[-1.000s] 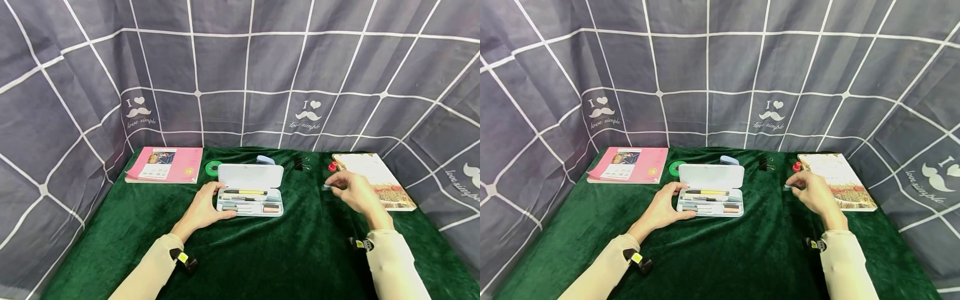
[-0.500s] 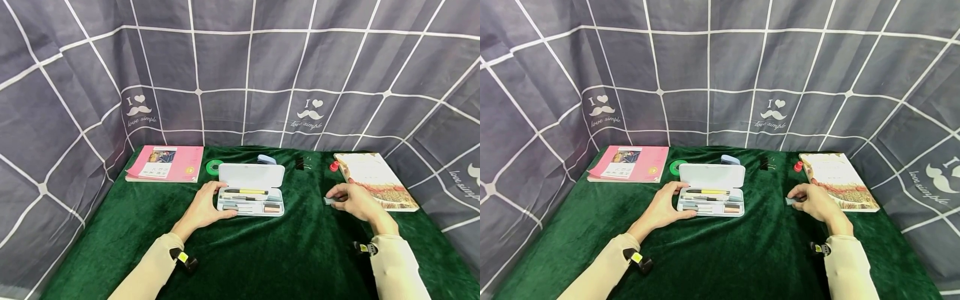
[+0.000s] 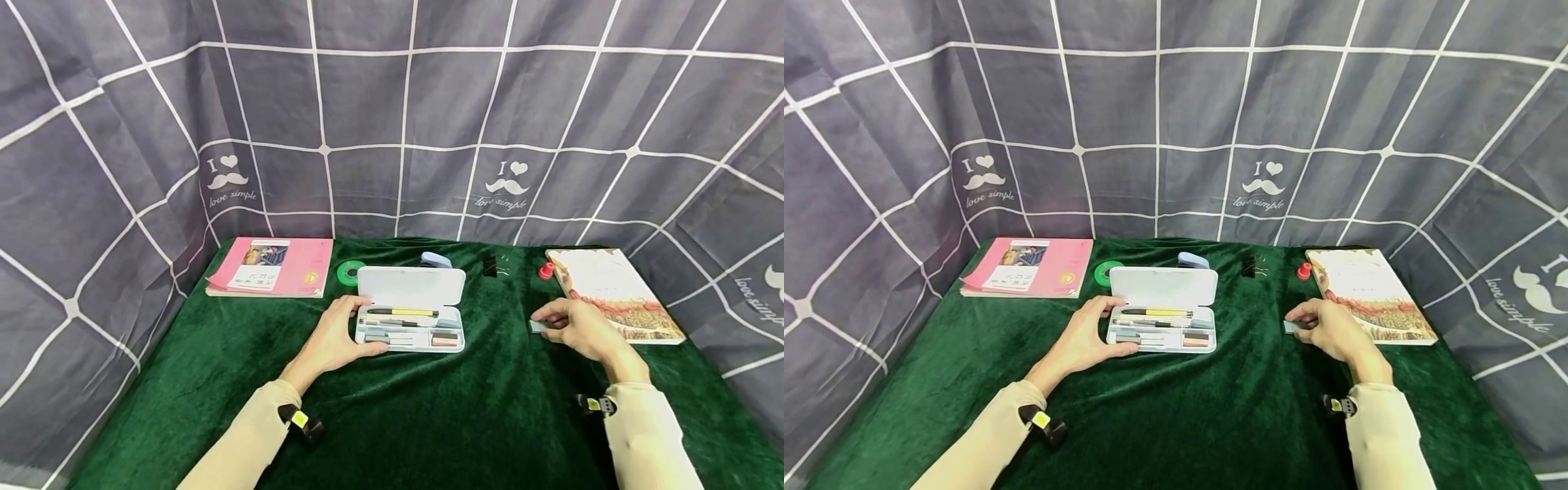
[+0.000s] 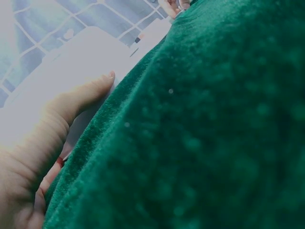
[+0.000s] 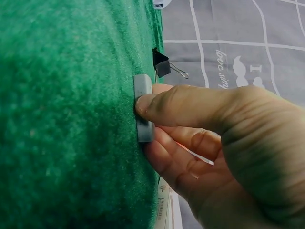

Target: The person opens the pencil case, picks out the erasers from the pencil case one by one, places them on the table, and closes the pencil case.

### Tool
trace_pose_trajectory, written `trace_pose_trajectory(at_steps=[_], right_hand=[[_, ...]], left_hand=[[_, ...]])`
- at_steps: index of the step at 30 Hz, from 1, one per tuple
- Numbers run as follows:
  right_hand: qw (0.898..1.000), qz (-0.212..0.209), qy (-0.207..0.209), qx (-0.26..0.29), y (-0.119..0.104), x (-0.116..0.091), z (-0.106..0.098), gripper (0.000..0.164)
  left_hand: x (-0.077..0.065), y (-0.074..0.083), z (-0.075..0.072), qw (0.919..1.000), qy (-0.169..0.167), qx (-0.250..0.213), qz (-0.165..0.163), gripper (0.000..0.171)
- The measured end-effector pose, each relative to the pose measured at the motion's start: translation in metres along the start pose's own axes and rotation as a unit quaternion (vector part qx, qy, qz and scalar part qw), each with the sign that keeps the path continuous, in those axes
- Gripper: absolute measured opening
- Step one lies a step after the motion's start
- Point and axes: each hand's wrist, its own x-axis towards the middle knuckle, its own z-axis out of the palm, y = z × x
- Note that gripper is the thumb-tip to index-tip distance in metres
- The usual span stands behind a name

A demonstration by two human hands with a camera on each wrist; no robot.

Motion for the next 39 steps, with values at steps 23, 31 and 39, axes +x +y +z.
trace_pose_trajectory(at_steps=[23,31,39], right_hand=[[0.978,-0.194,0.01,0.08,-0.122,0.058,0.064,0.023],[0.982,-0.184,-0.03,0.044,-0.119,0.057,0.08,0.021],[0.976,-0.212,0.031,0.041,-0.122,0.055,0.067,0.02]], left_hand=[[0.0,-0.001,0.0,1.0,0.001,-0.008,0.002,0.087],[0.0,0.002,0.002,1.0,-0.004,-0.006,0.0,0.087],[0.0,0.0,0.001,1.0,-0.001,-0.004,0.0,0.087]])
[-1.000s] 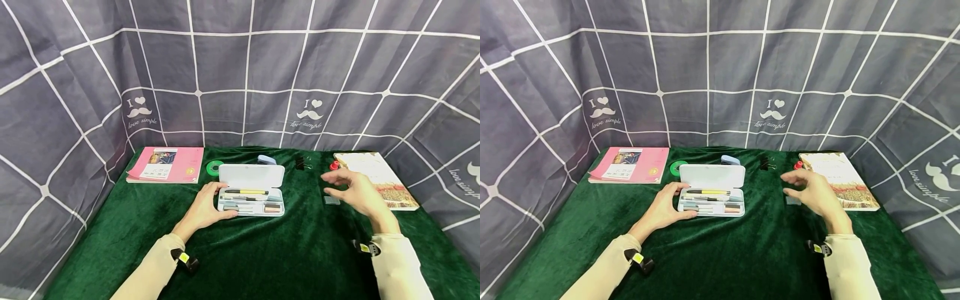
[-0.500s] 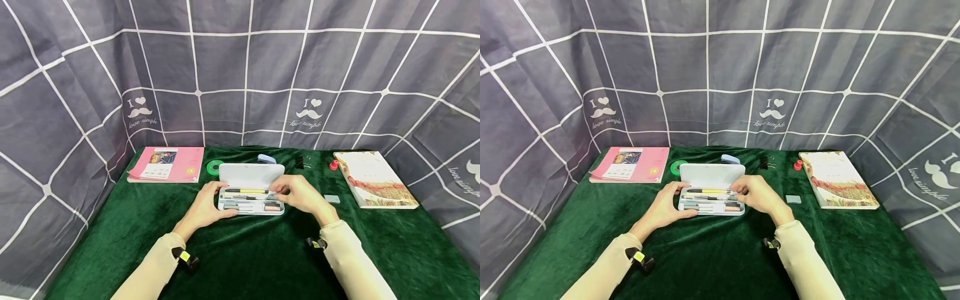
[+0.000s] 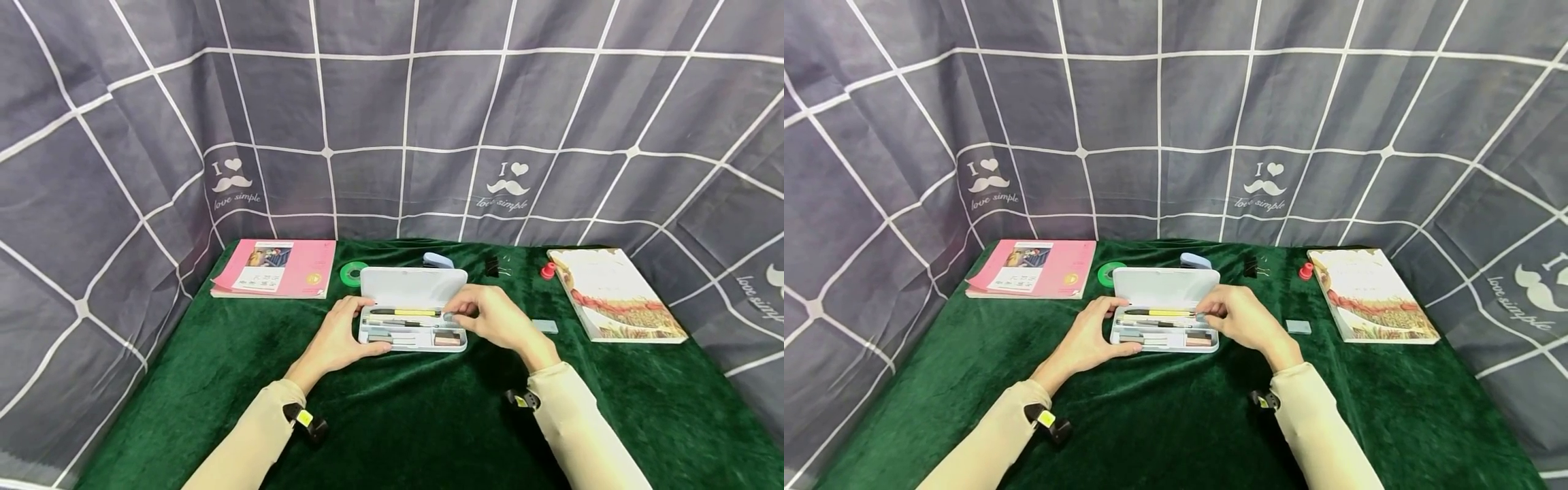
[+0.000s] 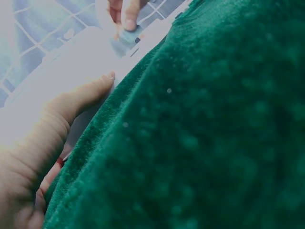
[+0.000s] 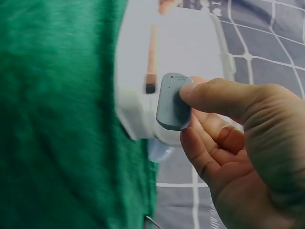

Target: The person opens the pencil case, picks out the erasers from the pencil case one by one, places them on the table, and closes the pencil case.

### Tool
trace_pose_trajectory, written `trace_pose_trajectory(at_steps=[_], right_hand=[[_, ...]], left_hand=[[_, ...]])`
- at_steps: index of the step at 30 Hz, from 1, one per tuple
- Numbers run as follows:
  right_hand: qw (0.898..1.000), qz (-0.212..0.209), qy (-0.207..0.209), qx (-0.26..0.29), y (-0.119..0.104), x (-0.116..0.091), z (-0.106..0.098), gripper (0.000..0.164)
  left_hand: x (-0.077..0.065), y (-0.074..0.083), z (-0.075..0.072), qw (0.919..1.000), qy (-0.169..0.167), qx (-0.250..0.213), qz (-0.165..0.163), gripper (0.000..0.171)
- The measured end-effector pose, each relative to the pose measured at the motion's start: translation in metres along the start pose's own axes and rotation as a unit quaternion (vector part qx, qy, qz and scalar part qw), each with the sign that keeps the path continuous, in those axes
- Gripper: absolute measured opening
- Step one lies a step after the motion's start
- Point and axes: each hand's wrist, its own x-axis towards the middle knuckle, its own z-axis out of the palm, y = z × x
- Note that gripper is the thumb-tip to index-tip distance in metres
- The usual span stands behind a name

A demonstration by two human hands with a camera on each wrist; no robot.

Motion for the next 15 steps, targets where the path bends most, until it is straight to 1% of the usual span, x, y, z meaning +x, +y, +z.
trace_pose_trajectory(at_steps=[4,7,10,12,15], right_hand=[[0.999,-0.017,0.038,-0.023,-0.004,-0.006,-0.021,0.021],[0.997,-0.021,0.056,-0.048,0.0,-0.02,-0.04,0.023],[0.995,-0.02,0.068,-0.069,0.009,-0.041,-0.058,0.026],[0.994,-0.006,0.072,-0.077,0.015,-0.057,-0.068,0.028],[0.993,0.022,0.07,-0.088,0.027,-0.083,-0.077,0.029]], left_hand=[[0.001,0.0,0.002,1.0,0.003,-0.001,0.002,0.087],[0.0,0.0,0.002,1.0,0.0,-0.003,0.0,0.087],[-0.001,-0.001,0.002,1.0,0.001,-0.001,-0.001,0.087],[0.0,-0.002,0.001,1.0,0.002,0.002,0.0,0.087],[0.0,-0.002,0.002,1.0,0.002,0.003,-0.001,0.087]])
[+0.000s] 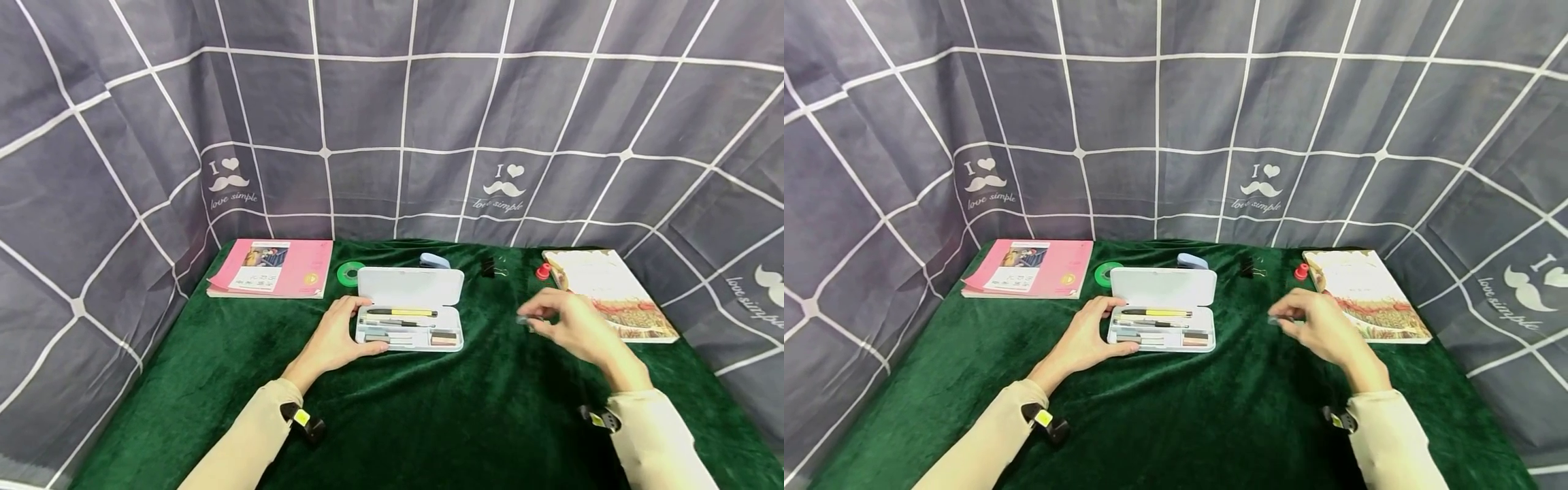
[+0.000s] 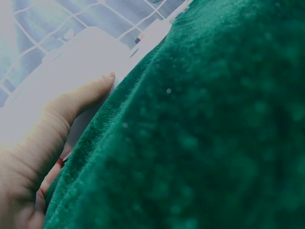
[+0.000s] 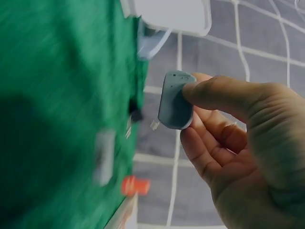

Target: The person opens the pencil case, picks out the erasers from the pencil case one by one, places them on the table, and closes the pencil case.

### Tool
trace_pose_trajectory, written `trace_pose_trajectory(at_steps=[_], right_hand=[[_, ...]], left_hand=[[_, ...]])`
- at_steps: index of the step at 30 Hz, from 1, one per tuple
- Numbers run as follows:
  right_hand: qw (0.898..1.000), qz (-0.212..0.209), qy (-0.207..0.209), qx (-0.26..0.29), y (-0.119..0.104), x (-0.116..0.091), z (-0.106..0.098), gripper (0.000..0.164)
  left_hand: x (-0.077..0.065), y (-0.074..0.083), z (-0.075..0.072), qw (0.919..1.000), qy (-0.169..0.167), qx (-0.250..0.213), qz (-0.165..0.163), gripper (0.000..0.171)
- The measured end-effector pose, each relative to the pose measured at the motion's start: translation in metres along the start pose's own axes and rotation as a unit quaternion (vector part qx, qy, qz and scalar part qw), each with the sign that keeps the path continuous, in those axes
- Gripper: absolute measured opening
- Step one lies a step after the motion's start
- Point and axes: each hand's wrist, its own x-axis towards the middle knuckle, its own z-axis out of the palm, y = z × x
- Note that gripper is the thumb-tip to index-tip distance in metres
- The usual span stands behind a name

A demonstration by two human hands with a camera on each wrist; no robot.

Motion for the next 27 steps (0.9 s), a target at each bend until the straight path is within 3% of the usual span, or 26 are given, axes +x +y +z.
trace_pose_trajectory(at_steps=[5,10,19,27], right_hand=[[0.999,0.035,-0.012,-0.025,0.021,-0.031,0.003,0.03],[0.998,0.055,-0.025,0.005,0.031,-0.047,0.013,0.033],[0.991,0.112,-0.061,0.038,0.034,-0.052,0.011,0.029],[0.993,0.097,-0.059,0.016,0.037,-0.052,0.01,0.03]], left_hand=[[-0.001,0.0,-0.003,1.0,-0.003,0.0,-0.004,0.087],[-0.001,0.0,-0.002,1.0,-0.004,0.001,-0.004,0.087],[0.0,0.003,-0.001,1.0,0.0,-0.002,0.002,0.087],[0.0,0.002,-0.002,1.0,-0.002,-0.002,-0.002,0.087]])
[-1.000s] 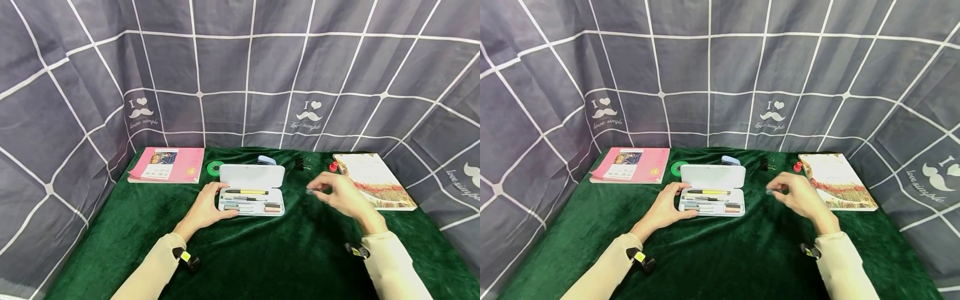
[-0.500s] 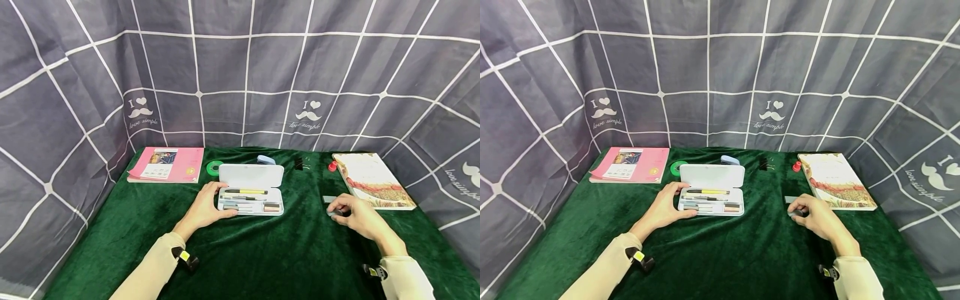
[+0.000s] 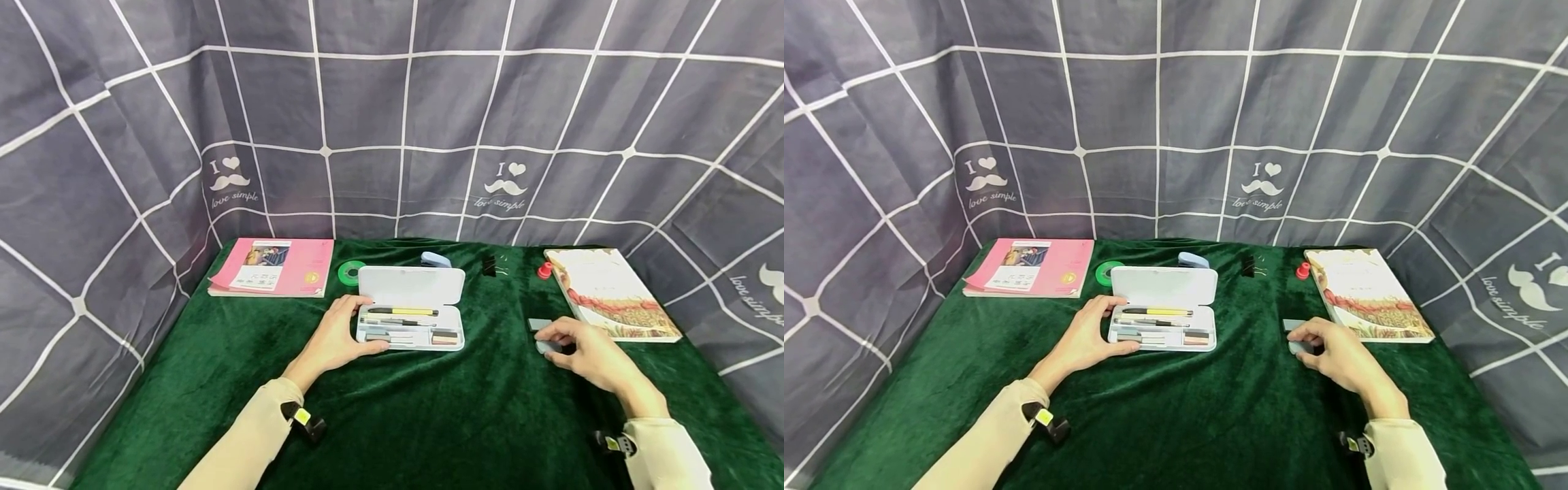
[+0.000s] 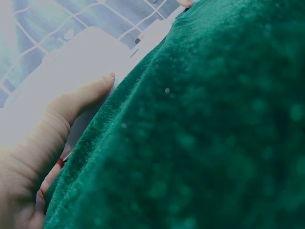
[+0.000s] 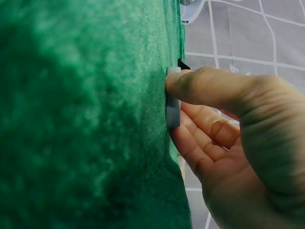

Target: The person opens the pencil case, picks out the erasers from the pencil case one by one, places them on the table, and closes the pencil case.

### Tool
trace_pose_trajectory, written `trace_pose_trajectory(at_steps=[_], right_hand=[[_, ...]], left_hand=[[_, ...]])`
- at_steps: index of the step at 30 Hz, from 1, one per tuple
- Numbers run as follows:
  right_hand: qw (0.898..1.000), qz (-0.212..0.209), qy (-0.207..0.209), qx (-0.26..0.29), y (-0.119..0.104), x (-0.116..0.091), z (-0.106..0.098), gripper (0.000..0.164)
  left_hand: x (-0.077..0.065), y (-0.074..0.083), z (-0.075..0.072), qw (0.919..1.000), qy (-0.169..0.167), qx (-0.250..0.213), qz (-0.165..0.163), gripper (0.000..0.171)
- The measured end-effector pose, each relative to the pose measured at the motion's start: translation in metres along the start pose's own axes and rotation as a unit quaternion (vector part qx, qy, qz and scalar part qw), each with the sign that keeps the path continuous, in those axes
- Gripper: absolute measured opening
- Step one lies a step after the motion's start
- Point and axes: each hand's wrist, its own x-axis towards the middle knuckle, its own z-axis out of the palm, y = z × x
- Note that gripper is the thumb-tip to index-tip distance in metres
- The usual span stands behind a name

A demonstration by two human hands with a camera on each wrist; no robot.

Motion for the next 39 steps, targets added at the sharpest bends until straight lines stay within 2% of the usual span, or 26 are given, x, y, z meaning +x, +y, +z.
trace_pose_trajectory(at_steps=[4,7,12,16,20,23,27,30,34,39], right_hand=[[1.0,0.006,-0.008,-0.009,-0.006,0.004,-0.004,0.029],[1.0,-0.004,0.003,0.001,-0.021,0.014,-0.008,0.03],[0.996,-0.061,0.041,0.04,-0.055,0.048,-0.001,0.03],[0.991,-0.101,0.037,0.08,-0.082,0.078,0.013,0.034],[0.987,-0.113,0.0,0.114,-0.105,0.099,0.032,0.029],[0.985,-0.116,-0.046,0.122,-0.115,0.106,0.045,0.024],[0.98,-0.117,-0.123,0.108,-0.117,0.105,0.058,0.022],[0.976,-0.121,-0.158,0.093,-0.114,0.103,0.063,0.022],[0.972,-0.14,-0.172,0.073,-0.112,0.103,0.065,0.024],[0.972,-0.15,-0.17,0.061,-0.113,0.104,0.066,0.024]], left_hand=[[0.001,0.0,0.0,1.0,-0.003,-0.002,-0.001,0.087],[0.0,-0.001,0.001,1.0,-0.002,0.001,-0.003,0.087],[-0.001,-0.002,-0.001,1.0,0.004,-0.002,-0.003,0.087],[-0.002,-0.002,-0.001,1.0,0.002,-0.005,-0.002,0.087],[-0.002,-0.003,0.0,1.0,-0.002,-0.007,-0.006,0.087],[-0.001,-0.002,0.001,1.0,-0.004,-0.006,-0.004,0.087],[0.0,-0.002,0.002,1.0,-0.005,-0.002,-0.002,0.087],[0.0,-0.002,0.002,1.0,-0.006,0.001,-0.005,0.087],[0.0,-0.002,0.002,0.9999,-0.01,0.001,-0.009,0.087],[0.001,-0.002,0.002,1.0,-0.007,-0.001,-0.006,0.087]])
